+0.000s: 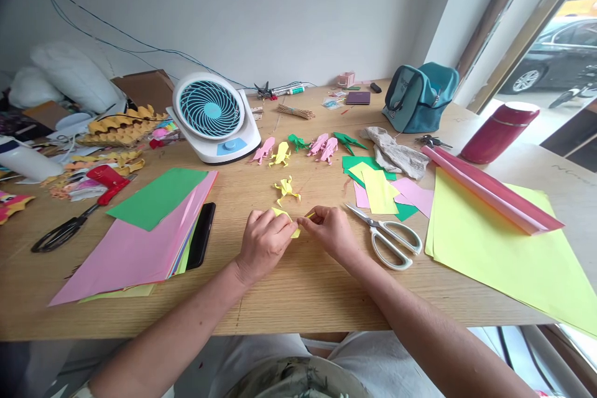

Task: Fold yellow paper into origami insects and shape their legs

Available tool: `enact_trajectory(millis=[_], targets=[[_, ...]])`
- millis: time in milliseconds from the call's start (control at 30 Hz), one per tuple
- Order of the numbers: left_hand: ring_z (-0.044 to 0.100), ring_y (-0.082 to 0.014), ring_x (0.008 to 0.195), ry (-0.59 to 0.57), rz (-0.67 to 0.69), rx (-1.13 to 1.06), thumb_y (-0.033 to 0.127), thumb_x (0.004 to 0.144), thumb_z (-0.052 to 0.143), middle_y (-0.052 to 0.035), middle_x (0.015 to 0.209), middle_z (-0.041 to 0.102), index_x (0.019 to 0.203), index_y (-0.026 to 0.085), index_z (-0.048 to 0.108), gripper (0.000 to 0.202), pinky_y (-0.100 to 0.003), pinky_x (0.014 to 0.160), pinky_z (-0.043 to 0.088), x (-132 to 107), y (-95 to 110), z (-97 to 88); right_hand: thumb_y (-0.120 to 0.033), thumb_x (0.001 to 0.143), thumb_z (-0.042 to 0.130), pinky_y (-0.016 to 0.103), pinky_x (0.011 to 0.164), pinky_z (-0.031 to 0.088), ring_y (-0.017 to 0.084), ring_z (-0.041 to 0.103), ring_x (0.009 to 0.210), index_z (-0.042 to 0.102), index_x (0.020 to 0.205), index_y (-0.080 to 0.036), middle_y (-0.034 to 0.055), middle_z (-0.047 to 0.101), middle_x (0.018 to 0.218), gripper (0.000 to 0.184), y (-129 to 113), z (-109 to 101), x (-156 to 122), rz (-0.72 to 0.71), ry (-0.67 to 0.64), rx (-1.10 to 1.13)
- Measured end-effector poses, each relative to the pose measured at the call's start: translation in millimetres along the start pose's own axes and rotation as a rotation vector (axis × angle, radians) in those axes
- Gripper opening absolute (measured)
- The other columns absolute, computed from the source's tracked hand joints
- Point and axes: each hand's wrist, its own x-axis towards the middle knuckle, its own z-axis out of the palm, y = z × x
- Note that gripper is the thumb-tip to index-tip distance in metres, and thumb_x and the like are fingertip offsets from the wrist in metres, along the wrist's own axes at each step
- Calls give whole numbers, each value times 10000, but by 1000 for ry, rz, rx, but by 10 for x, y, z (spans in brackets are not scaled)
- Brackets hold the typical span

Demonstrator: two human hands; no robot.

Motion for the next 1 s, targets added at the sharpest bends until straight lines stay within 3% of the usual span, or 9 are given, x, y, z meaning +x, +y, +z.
enact_trajectory(millis=[100, 200, 367, 567, 833, 1000], targets=[[538, -184, 772, -27, -83, -94, 147, 863, 629, -15, 800, 660, 831, 208, 667, 79, -356, 707, 298, -3, -35, 13, -560, 773, 661, 241, 469, 265, 104, 396, 504, 630, 620, -161, 4, 574, 550, 428, 14, -14, 14, -23, -23, 23], [562, -171, 776, -28, -167, -209, 102, 809, 656, -6, 821, 666, 844, 222, 690, 130, -337, 721, 321, -3, -63, 28, -576, 783, 648, 244, 473, 268, 103, 396, 500, 635, 628, -161, 2, 579, 555, 443, 20, -12, 19, -31, -43, 41], [590, -158, 794, -29, -210, -378, 105, 837, 627, -12, 849, 665, 827, 210, 700, 128, -305, 744, 375, 12, -97, 49, -540, 808, 646, 249, 490, 281, 109, 395, 528, 615, 638, -169, -23, 505, 542, 410, -6, 2, -7, -98, 11, -81], [617, -167, 831, -31, -300, -560, 108, 846, 622, -23, 868, 691, 871, 210, 717, 142, -295, 770, 416, 36, -128, 23, -530, 835, 630, 254, 513, 301, 117, 407, 556, 617, 657, -176, -15, 522, 570, 396, -43, -35, -16, -167, -10, -79], [560, -129, 728, -57, -466, -975, 203, 858, 625, -19, 800, 638, 865, 185, 719, 96, -232, 636, 404, 69, -165, -24, -548, 758, 725, 262, 623, 435, 124, 534, 642, 677, 846, -183, 6, 626, 712, 379, -85, -112, 34, -38, -260, 436], [554, -122, 711, -117, -576, -1240, 269, 801, 696, -9, 773, 640, 818, 161, 698, 109, -231, 648, 420, 92, -197, -58, -486, 735, 773, 273, 631, 443, 119, 538, 627, 680, 799, -191, -2, 626, 703, 315, -128, -154, 24, -71, -322, 519]])
